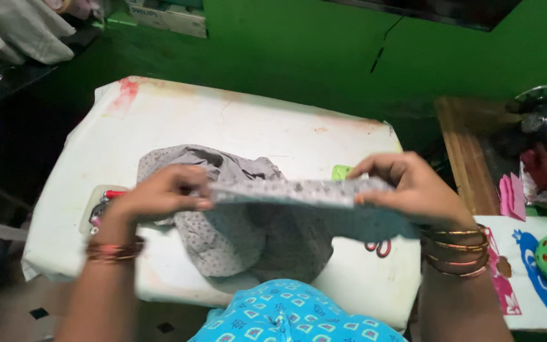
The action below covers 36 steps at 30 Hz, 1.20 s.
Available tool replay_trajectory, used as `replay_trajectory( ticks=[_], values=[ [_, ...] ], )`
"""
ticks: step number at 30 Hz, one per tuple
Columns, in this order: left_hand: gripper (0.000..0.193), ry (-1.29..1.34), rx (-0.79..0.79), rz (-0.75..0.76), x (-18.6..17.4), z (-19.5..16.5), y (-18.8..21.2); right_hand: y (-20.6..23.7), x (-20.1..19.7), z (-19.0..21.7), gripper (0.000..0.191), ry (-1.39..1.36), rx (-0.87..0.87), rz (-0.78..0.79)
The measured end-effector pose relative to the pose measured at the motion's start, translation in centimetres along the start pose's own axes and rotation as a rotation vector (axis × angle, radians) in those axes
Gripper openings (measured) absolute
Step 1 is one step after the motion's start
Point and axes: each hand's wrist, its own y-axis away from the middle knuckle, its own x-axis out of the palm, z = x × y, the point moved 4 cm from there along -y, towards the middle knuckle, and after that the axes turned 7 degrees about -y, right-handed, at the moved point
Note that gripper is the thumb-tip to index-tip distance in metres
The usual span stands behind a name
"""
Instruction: The person hand-sews a gray patterned garment with a needle and thread at a work table, pulling stitches through the fabric and tying off. They use scissors to cut the thread and reposition the garment while continuing to stitch by hand.
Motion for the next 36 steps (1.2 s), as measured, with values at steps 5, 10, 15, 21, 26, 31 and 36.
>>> replay_trajectory(
  ticks=[5,10,15,21,26,31,36],
  values=[
    [0.015,0.039,-0.037,0.219,-7.2,-1.2,7.3,2.8,0.6,-3.0,0.016,0.141,0.201,0.316],
    [0.016,0.008,0.007,0.32,-9.8,-1.0,10.9,6.6,-1.1,-4.5,0.019,0.073,-0.023,0.202],
    [0.016,-0.193,-0.259,0.107,-7.1,9.2,2.6,0.8,-0.8,-15.4,0.024,-0.273,0.267,-0.398],
    [0.018,-0.439,-0.159,0.173,1.8,21.1,-6.6,-6.2,8.2,-29.5,0.025,0.045,0.299,-0.798],
    [0.015,-0.394,-0.202,0.171,4.4,26.8,-7.7,-6.0,10.9,-33.1,0.032,0.321,0.533,-0.759],
    [0.009,0.241,-0.247,-0.258,-2.4,26.2,-5.3,-4.8,10.2,-33.7,0.038,0.149,0.489,-0.906],
    [0.004,0.791,-0.189,-0.576,-10.6,19.2,-1.8,-2.9,10.1,-28.5,0.016,-0.227,0.347,-1.001]
  ],
)
